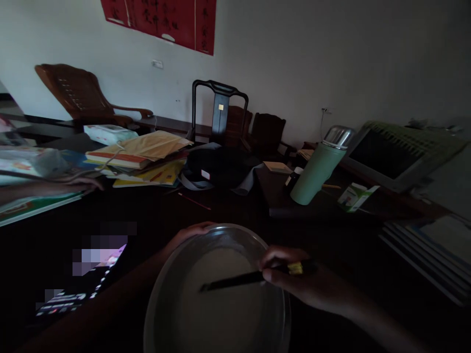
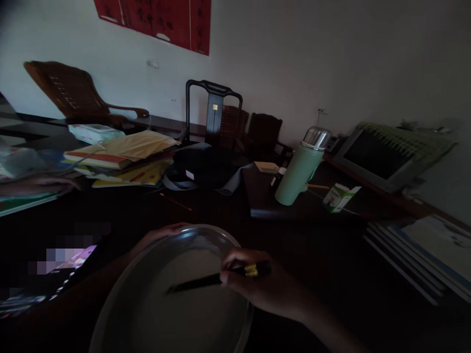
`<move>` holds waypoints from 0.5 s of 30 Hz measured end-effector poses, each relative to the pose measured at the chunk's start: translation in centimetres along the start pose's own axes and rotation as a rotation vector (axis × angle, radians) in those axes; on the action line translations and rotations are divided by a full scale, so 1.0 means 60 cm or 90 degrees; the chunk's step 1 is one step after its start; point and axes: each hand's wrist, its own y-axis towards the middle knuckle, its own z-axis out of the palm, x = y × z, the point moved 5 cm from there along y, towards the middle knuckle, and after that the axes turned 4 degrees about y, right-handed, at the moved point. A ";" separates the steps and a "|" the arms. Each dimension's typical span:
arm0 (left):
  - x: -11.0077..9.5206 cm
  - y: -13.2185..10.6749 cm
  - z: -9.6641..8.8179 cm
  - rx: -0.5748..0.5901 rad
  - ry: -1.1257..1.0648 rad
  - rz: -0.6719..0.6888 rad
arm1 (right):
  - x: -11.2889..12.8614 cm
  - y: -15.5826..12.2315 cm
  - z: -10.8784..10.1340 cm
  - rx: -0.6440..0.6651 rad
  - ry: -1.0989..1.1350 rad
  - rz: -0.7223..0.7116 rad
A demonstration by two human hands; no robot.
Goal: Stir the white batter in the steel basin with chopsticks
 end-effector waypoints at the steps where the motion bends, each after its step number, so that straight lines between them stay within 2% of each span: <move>1: -0.002 -0.001 0.001 -0.002 0.007 0.002 | -0.002 0.004 -0.008 -0.012 -0.006 -0.008; 5: -0.010 -0.003 0.005 -0.015 0.026 0.001 | -0.013 0.001 -0.056 -0.037 -0.026 -0.014; 8: -0.008 -0.003 0.004 -0.016 0.019 0.001 | -0.020 -0.020 -0.081 0.014 -0.017 0.016; 10: -0.005 -0.002 0.004 -0.009 0.011 0.009 | -0.019 -0.036 -0.075 0.096 0.001 0.036; 12: -0.004 -0.003 0.005 0.002 0.004 0.015 | -0.014 -0.048 -0.055 0.154 0.011 0.045; 15: -0.006 -0.005 0.009 0.004 -0.002 0.013 | -0.003 -0.043 -0.018 0.130 0.006 0.034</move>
